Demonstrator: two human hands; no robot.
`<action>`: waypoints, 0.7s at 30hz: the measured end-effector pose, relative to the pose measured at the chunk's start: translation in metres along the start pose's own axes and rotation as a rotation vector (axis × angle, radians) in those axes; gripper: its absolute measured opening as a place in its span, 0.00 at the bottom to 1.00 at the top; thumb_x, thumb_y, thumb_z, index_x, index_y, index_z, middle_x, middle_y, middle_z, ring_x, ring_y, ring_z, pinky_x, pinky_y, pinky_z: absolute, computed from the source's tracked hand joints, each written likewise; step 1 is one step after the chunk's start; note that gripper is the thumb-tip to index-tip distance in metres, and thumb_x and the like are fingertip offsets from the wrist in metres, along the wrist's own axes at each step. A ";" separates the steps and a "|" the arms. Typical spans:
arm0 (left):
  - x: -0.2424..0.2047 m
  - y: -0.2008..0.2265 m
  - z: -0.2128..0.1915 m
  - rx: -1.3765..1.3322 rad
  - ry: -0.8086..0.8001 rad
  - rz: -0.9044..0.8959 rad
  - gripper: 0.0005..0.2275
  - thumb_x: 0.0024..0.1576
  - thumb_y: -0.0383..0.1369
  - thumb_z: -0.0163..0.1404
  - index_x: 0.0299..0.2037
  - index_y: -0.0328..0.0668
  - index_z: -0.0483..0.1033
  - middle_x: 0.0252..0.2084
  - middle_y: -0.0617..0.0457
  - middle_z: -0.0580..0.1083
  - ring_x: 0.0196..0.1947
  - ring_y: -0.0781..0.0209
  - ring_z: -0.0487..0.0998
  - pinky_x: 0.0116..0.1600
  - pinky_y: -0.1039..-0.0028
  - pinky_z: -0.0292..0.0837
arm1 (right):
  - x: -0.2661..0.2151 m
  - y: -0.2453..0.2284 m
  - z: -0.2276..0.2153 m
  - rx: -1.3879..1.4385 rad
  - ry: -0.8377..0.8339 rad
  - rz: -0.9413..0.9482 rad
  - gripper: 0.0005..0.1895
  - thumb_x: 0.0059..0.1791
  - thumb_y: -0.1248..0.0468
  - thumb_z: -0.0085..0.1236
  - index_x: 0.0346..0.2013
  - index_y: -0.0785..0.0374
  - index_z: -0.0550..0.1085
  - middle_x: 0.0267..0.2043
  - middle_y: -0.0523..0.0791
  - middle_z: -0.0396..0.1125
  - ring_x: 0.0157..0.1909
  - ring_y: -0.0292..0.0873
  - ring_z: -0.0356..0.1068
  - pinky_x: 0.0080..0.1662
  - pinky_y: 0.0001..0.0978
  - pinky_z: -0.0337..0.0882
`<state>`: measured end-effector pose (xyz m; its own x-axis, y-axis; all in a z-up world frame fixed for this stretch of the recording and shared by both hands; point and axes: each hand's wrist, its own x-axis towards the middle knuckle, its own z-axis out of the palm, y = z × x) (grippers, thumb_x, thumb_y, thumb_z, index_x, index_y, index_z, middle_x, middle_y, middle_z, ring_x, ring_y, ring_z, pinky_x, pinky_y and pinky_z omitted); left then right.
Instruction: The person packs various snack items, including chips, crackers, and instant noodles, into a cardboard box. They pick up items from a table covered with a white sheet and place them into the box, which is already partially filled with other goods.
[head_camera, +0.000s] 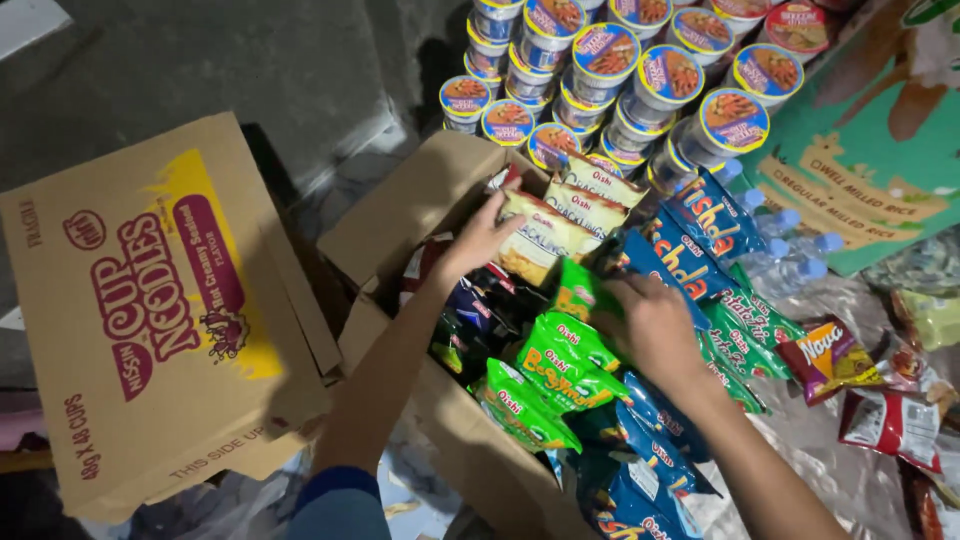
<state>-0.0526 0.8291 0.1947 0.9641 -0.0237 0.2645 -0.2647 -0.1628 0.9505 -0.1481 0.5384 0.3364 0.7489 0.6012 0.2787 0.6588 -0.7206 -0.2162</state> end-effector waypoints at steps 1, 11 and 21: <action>0.001 -0.001 0.005 -0.001 -0.032 0.003 0.27 0.62 0.36 0.53 0.71 0.40 0.59 0.59 0.42 0.74 0.58 0.55 0.74 0.64 0.66 0.67 | -0.009 0.005 -0.001 0.013 0.003 0.024 0.24 0.39 0.58 0.68 0.48 0.63 0.76 0.45 0.53 0.72 0.47 0.58 0.72 0.49 0.51 0.71; 0.004 -0.065 0.046 0.084 -0.088 0.044 0.30 0.66 0.41 0.47 0.73 0.34 0.50 0.71 0.35 0.61 0.72 0.44 0.59 0.73 0.60 0.53 | -0.030 0.011 -0.003 0.053 -0.092 0.185 0.16 0.43 0.61 0.65 0.42 0.66 0.75 0.54 0.53 0.70 0.44 0.61 0.74 0.46 0.50 0.74; 0.013 -0.060 0.028 0.268 0.142 0.152 0.27 0.70 0.45 0.40 0.72 0.30 0.56 0.66 0.28 0.64 0.67 0.36 0.64 0.71 0.58 0.56 | -0.055 0.004 -0.044 0.350 0.051 0.308 0.11 0.46 0.65 0.63 0.41 0.65 0.76 0.45 0.51 0.70 0.41 0.53 0.75 0.43 0.42 0.77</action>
<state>-0.0232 0.8105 0.1365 0.8964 0.0669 0.4382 -0.3725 -0.4222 0.8264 -0.1898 0.4873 0.3618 0.9149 0.3532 0.1956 0.3969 -0.6978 -0.5963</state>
